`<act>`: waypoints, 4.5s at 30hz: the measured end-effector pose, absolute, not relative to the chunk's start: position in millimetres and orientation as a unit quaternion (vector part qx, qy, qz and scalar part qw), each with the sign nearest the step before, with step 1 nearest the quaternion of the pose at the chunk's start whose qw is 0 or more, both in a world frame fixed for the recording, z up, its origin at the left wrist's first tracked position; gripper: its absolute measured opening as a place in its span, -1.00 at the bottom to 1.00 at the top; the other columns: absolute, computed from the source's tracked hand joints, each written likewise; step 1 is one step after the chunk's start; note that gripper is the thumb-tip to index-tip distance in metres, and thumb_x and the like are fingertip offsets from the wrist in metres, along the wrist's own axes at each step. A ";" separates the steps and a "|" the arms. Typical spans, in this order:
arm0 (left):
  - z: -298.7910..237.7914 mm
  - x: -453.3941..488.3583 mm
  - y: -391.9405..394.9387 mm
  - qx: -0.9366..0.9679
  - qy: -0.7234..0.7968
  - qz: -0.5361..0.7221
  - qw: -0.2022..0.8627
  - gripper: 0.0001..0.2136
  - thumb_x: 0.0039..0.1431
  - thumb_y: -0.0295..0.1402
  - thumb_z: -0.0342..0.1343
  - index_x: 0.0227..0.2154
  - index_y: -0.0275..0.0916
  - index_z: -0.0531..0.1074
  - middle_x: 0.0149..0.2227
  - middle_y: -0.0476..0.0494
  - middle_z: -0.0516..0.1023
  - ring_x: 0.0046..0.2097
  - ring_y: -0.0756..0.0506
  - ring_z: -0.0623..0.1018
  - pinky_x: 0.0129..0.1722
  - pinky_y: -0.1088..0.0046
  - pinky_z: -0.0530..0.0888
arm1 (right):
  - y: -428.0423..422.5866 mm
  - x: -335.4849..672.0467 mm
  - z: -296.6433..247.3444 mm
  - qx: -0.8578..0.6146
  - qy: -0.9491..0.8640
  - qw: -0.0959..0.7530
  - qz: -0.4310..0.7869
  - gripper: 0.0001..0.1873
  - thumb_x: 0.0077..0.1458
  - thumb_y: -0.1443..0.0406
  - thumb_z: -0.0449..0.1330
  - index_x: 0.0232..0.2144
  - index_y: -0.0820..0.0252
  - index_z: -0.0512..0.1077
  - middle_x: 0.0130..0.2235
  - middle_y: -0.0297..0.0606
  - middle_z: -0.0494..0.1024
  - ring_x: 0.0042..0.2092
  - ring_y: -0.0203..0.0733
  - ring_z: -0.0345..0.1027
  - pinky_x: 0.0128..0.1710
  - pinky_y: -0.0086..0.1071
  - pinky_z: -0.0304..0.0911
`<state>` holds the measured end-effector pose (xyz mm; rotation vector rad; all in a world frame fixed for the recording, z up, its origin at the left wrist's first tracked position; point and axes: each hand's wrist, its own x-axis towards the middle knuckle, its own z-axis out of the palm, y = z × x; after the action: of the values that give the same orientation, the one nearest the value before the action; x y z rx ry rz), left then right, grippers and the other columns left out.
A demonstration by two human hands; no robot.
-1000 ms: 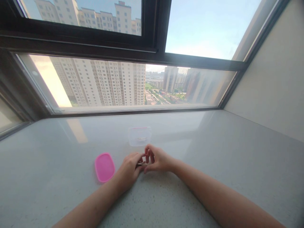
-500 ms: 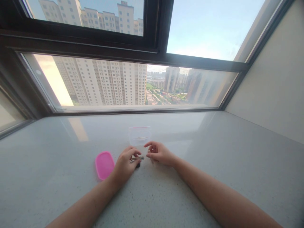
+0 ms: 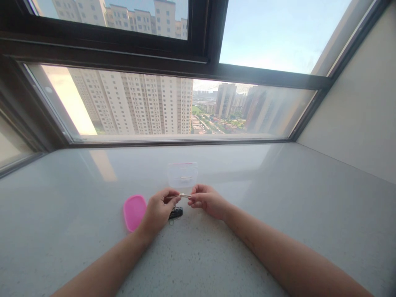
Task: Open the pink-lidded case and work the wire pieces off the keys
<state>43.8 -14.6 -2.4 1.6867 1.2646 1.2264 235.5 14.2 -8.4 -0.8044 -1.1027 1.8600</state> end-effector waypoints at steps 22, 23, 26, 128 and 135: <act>8.0 50.2 -18.6 0.557 0.442 0.506 0.489 -0.76 0.05 -0.18 0.15 -0.44 -0.29 0.47 -0.57 0.03 0.40 -0.54 0.03 0.35 -0.54 0.53 0.33 | 19.5 236.9 -14.6 -0.273 -0.426 0.372 0.778 -0.73 0.00 0.20 0.30 -0.34 0.30 0.41 -0.36 -0.24 0.53 -0.45 -0.36 0.45 -0.47 -0.55 0.37; 7.9 50.3 -18.2 0.555 0.440 0.507 0.492 -0.74 0.05 -0.16 0.15 -0.46 -0.29 0.46 -0.57 0.03 0.41 -0.54 0.04 0.36 -0.53 0.53 0.33 | 19.8 237.1 -14.9 -0.266 -0.437 0.363 0.779 -0.72 0.01 0.19 0.29 -0.32 0.30 0.39 -0.35 -0.23 0.54 -0.47 -0.35 0.45 -0.52 -0.54 0.36; 7.4 50.6 -17.4 0.548 0.436 0.507 0.502 -0.71 0.07 -0.13 0.11 -0.49 -0.29 0.43 -0.59 0.01 0.42 -0.53 0.02 0.40 -0.50 0.53 0.35 | 20.7 237.7 -15.8 -0.244 -0.470 0.335 0.779 -0.69 0.03 0.15 0.27 -0.31 0.26 0.32 -0.34 -0.21 0.56 -0.51 -0.32 0.46 -0.58 -0.53 0.35; -10.1 47.8 -6.3 0.526 0.402 0.466 0.587 -0.52 -0.08 -0.35 0.29 -0.07 -0.19 0.30 -0.51 0.04 0.48 -0.42 -0.09 0.54 -0.40 0.40 0.45 | 24.8 231.6 -26.6 -0.205 -0.565 0.298 0.742 -0.24 -0.07 0.19 0.35 0.14 -0.01 0.11 -0.39 -0.35 0.44 -0.49 -0.24 0.45 -0.54 -0.42 0.36; -15.9 48.2 1.5 0.477 0.376 0.482 0.631 -0.39 -0.11 -0.34 0.32 0.02 -0.22 0.19 -0.56 0.10 0.44 -0.50 -0.05 0.52 -0.49 0.46 0.39 | 23.4 231.5 -26.1 -0.211 -0.562 0.309 0.738 -0.18 -0.08 0.19 0.35 0.16 0.01 0.03 -0.36 -0.34 0.45 -0.52 -0.25 0.45 -0.57 -0.43 0.35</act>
<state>48.2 1.5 -15.9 1.0917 0.8599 1.1041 231.5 23.4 -26.1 -0.5565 -1.4867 1.9496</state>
